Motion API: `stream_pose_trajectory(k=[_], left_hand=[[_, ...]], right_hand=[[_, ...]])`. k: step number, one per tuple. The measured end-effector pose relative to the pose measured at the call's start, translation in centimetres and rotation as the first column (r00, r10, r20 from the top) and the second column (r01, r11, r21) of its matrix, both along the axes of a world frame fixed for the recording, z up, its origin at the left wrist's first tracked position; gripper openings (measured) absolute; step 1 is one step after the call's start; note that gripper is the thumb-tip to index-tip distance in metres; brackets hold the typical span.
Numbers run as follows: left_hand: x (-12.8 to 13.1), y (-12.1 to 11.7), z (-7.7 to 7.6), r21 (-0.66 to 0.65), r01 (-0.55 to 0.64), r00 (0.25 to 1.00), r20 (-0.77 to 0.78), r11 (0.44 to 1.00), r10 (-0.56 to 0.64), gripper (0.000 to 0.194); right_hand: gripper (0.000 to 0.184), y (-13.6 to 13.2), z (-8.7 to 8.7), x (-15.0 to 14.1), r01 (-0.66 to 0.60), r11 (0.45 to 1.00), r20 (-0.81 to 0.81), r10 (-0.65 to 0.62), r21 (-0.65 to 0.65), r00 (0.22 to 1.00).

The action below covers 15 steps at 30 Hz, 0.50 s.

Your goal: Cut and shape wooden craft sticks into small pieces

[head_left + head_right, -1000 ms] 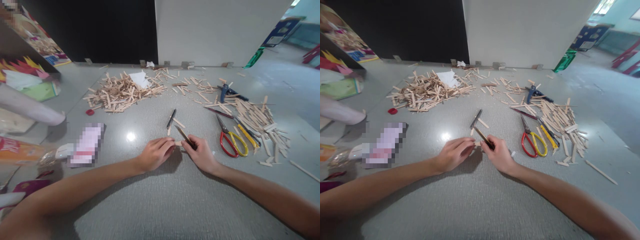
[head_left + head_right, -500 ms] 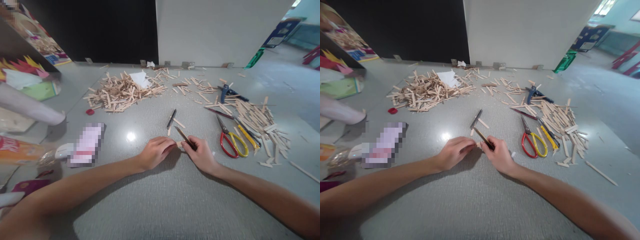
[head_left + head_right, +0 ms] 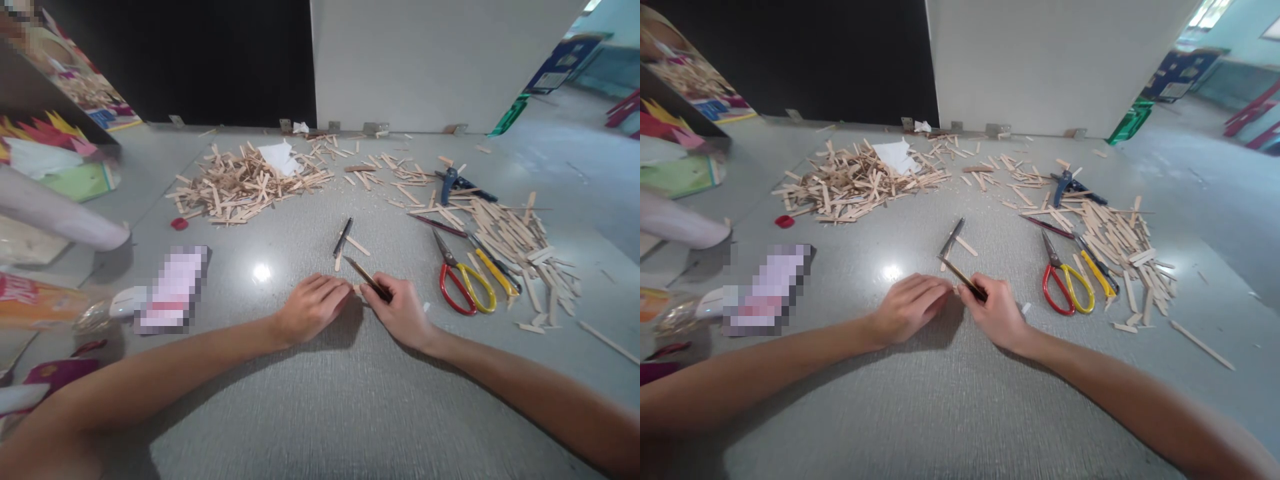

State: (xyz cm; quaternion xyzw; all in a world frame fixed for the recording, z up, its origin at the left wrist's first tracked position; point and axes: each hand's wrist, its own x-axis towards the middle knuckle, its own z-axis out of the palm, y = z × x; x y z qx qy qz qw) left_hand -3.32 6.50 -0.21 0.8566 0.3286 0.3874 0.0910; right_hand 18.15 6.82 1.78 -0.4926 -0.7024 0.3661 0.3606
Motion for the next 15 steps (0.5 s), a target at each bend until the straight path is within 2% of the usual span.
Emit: stream_pose_trajectory(k=[3, 5, 10, 15], left_hand=[[0.1, 0.4, 0.3, -0.147, -0.022, 0.995, 0.096, 0.989, 0.037, 0.021], [0.0, 0.8, 0.7, -0.281, -0.01, 0.986, 0.159, 0.96, 0.056, 0.026], [0.2, 1.1, 1.5, -0.562, 0.112, 0.933, 0.342, 0.819, 0.108, 0.038], [1.2, 0.9, 1.3, -0.69, 0.281, 0.887, 0.451, 0.667, 0.094, 0.045]], right_hand=[[0.044, 0.1, 0.0, 0.1, 0.054, 0.999, -0.039, -0.054, 0.004, 0.998], [0.043, 0.2, 0.0, 0.2, 0.074, 0.997, -0.061, -0.074, 0.0, 0.995], [0.048, 0.3, 0.0, 0.1, 0.029, 0.999, -0.076, -0.031, -0.029, 0.997], [0.048, 0.3, 0.0, 0.1, -0.032, 0.998, -0.077, 0.028, -0.055, 0.997]])
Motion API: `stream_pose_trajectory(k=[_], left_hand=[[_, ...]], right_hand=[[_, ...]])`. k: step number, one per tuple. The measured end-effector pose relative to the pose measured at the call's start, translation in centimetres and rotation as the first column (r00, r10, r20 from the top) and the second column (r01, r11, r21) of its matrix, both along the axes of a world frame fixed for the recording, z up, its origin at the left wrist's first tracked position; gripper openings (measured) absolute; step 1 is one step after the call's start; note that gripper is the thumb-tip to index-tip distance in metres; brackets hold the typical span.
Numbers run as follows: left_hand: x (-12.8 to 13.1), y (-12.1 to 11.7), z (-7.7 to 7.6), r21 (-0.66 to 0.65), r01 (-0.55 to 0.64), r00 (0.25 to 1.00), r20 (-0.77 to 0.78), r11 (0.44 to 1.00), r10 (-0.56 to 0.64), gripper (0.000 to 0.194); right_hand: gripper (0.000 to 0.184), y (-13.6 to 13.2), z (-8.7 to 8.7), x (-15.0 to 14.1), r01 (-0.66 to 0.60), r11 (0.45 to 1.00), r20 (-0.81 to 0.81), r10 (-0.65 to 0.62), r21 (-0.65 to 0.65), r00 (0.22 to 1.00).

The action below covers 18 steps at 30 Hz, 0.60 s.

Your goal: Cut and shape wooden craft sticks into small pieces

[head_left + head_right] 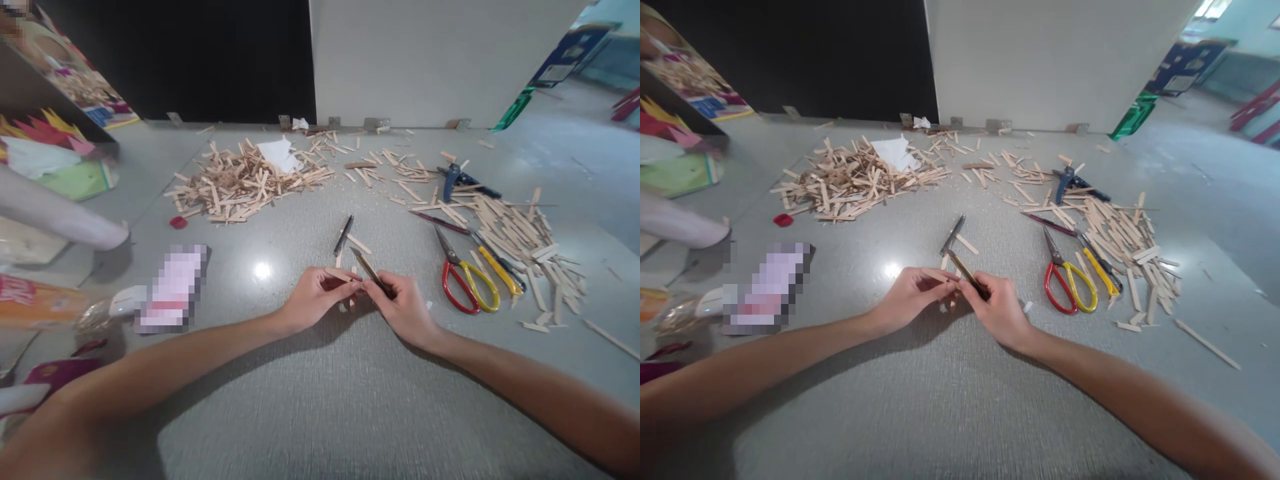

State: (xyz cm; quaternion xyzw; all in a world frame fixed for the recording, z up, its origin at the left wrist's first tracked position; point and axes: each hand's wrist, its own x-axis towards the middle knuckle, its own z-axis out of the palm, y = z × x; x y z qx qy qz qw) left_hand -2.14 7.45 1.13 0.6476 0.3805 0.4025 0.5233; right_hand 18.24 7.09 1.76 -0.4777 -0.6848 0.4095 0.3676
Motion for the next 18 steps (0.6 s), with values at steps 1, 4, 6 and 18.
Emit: stream_pose_trajectory(k=[1, 4, 6, 18], left_hand=[[0.1, 0.0, 0.0, -0.023, 0.0, 1.0, 0.019, 1.0, 0.0, 0.045], [0.2, -0.1, 0.1, -0.071, -0.056, 0.994, 0.086, 0.996, 0.062, 0.041], [0.1, -0.1, 0.3, -0.105, -0.109, 0.982, 0.142, 0.988, 0.123, 0.035], [-0.5, -1.0, 1.1, 0.025, -0.17, 0.985, -0.016, 0.985, 0.17, 0.04]], right_hand=[[0.048, 0.0, 0.0, 0.0, -0.001, 1.0, -0.003, 0.001, 0.0, 1.0], [0.035, -0.2, -0.2, 0.1, 0.017, 1.0, -0.035, -0.018, -0.02, 0.999], [0.025, -0.5, -0.2, 0.3, 0.029, 0.998, -0.072, -0.032, -0.047, 0.997], [0.04, -2.4, -0.3, 0.9, -0.099, 0.886, 0.172, 0.022, 0.453, 0.985]])
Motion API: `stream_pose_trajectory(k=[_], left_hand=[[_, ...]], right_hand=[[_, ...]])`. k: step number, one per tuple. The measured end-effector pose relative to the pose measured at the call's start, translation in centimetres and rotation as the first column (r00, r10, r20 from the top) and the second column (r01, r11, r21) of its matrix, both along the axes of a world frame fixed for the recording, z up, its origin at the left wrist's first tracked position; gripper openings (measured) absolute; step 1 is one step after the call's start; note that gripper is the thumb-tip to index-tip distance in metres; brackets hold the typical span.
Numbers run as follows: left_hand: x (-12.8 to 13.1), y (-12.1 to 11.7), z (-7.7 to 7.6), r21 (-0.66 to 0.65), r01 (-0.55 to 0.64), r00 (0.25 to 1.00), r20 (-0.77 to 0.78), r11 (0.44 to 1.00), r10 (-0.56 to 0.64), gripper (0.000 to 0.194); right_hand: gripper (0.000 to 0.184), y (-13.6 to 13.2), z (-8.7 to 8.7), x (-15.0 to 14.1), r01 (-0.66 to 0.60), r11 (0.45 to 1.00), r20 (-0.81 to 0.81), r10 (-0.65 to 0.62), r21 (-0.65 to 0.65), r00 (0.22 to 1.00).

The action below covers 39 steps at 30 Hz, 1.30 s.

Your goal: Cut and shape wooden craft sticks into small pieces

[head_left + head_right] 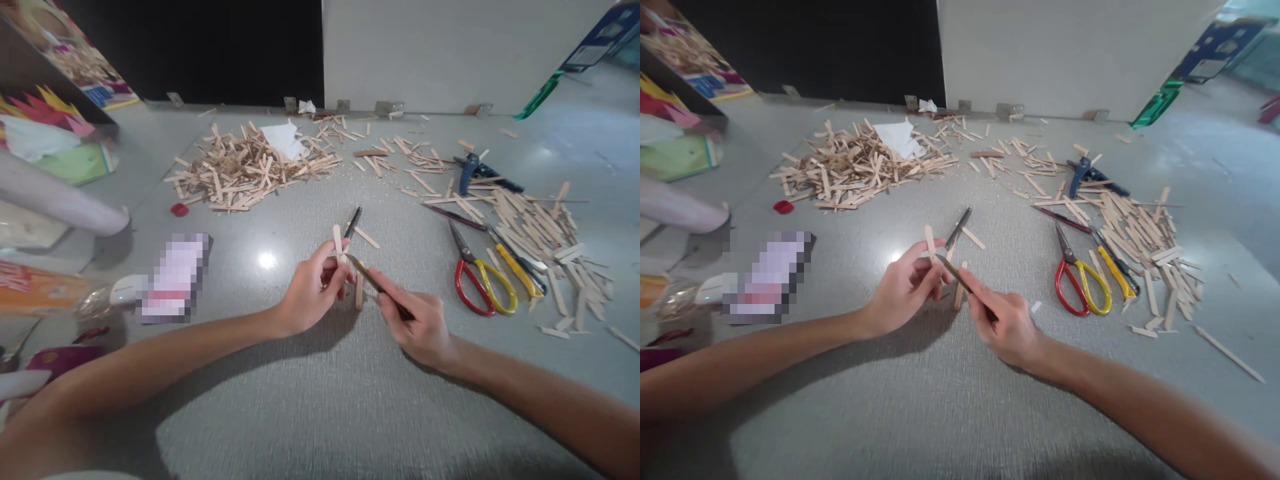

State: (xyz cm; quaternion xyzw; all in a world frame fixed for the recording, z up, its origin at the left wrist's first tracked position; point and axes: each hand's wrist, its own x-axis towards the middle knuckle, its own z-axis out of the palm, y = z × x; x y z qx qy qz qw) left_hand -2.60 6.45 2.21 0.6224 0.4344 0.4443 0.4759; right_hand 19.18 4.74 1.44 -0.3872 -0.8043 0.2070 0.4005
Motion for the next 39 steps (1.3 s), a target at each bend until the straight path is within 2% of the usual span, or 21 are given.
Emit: stream_pose_trajectory(k=[4, 10, 15, 18, 26, 32, 36, 39], left_hand=[[-0.3, 0.1, -0.3, 0.084, 0.001, 0.997, -0.075, 0.996, 0.005, 0.043], [-0.4, 0.2, -0.3, 0.162, 0.019, 0.991, -0.132, 0.987, 0.003, 0.041], [-0.4, 0.3, -0.4, 0.207, 0.03, 0.986, -0.169, 0.978, 0.006, 0.041], [-0.4, 0.5, -0.6, 0.233, 0.042, 0.982, -0.187, 0.971, 0.003, 0.042], [-0.6, 0.9, -1.5, 0.334, 0.055, 0.957, -0.287, 0.941, 0.045, 0.038], [-1.0, 1.0, -2.4, 0.431, 0.081, 0.93, -0.358, 0.899, 0.087, 0.035], [-1.1, 1.1, -2.6, 0.425, 0.09, 0.915, -0.391, 0.901, 0.093, 0.039], [-1.1, 1.1, -2.7, 0.398, 0.079, 0.909, -0.406, 0.914, 0.099, 0.041]], right_hand=[[0.041, -0.1, -0.3, 0.1, 0.004, 0.997, 0.063, -0.009, 0.072, 0.998], [0.041, 0.0, -0.4, 0.1, 0.035, 0.997, 0.095, -0.041, 0.063, 0.995], [0.041, 0.1, -0.3, 0.1, 0.007, 0.999, 0.047, -0.009, 0.041, 0.999], [0.041, 0.1, -0.3, 0.1, 0.017, 0.999, 0.074, -0.02, 0.048, 0.997], [0.04, 0.0, -0.5, 0.0, 0.032, 0.989, 0.129, -0.051, 0.144, 0.99], [0.038, 0.2, -0.6, -0.1, -0.019, 0.969, 0.178, -0.026, 0.247, 0.984], [0.038, 0.3, -0.7, -0.1, -0.039, 0.97, 0.175, -0.004, 0.24, 0.985], [0.039, 0.4, -0.6, -0.1, -0.036, 0.983, 0.135, 0.012, 0.182, 0.991]])
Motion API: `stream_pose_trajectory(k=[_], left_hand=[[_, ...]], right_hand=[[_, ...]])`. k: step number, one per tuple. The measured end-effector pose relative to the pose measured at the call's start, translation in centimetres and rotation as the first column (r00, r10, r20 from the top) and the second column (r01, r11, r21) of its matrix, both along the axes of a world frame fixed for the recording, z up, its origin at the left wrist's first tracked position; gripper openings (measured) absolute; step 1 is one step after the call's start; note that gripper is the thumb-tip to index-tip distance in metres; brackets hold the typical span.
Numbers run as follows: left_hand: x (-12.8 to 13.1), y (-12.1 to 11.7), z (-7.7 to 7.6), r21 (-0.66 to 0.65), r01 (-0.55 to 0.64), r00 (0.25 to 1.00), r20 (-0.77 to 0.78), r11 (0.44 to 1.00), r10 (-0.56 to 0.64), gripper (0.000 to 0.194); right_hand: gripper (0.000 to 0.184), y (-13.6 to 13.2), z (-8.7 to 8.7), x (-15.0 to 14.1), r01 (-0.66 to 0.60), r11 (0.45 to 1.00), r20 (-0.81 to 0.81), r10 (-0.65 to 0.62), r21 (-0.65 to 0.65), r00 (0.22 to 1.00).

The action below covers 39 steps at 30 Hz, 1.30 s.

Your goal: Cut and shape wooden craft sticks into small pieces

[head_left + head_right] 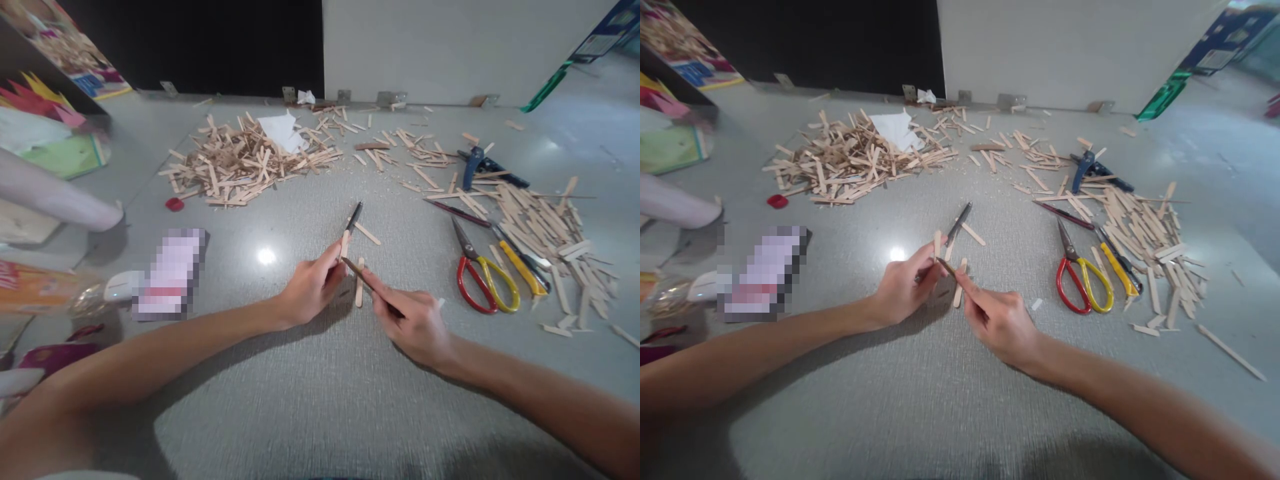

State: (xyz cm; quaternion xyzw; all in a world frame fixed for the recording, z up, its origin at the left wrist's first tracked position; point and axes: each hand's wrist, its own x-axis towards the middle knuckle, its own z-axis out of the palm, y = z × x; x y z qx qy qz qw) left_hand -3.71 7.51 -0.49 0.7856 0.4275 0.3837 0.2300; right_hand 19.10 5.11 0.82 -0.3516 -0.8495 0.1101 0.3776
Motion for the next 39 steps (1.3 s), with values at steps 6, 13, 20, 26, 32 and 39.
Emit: stream_pose_trajectory(k=[6, 13, 20, 26, 32, 39], left_hand=[[0.1, 0.3, 0.3, -0.104, 0.079, 0.982, 0.181, 0.991, -0.059, 0.043], [0.2, 1.0, 1.4, -0.402, 0.224, 0.923, 0.379, 0.888, -0.061, 0.061], [0.2, 1.2, 1.5, -0.452, 0.243, 0.906, 0.421, 0.858, -0.035, 0.053], [0.1, 1.2, 1.3, -0.465, 0.228, 0.874, 0.484, 0.856, 0.031, 0.038], [0.1, 0.9, 1.3, -0.336, 0.237, 0.936, 0.33, 0.912, -0.122, 0.026], [0.0, 0.6, 0.8, -0.206, 0.258, 0.953, 0.216, 0.944, -0.214, 0.022]], right_hand=[[0.04, 0.2, 0.5, -0.2, 0.002, 0.987, -0.084, -0.016, -0.162, 0.996], [0.041, 0.3, 1.0, -0.2, 0.021, 0.966, -0.117, -0.053, -0.258, 0.992], [0.042, 0.4, 0.9, -0.2, 0.029, 0.934, -0.14, -0.084, -0.355, 0.987], [0.038, 0.5, 1.3, -0.4, 0.046, 0.86, -0.24, -0.193, -0.509, 0.951], [0.031, 1.5, 1.5, -0.5, 0.0, 0.72, -0.387, -0.373, -0.694, 0.843], [0.03, 2.0, 1.5, -0.4, -0.002, 0.712, -0.368, -0.36, -0.702, 0.857]])
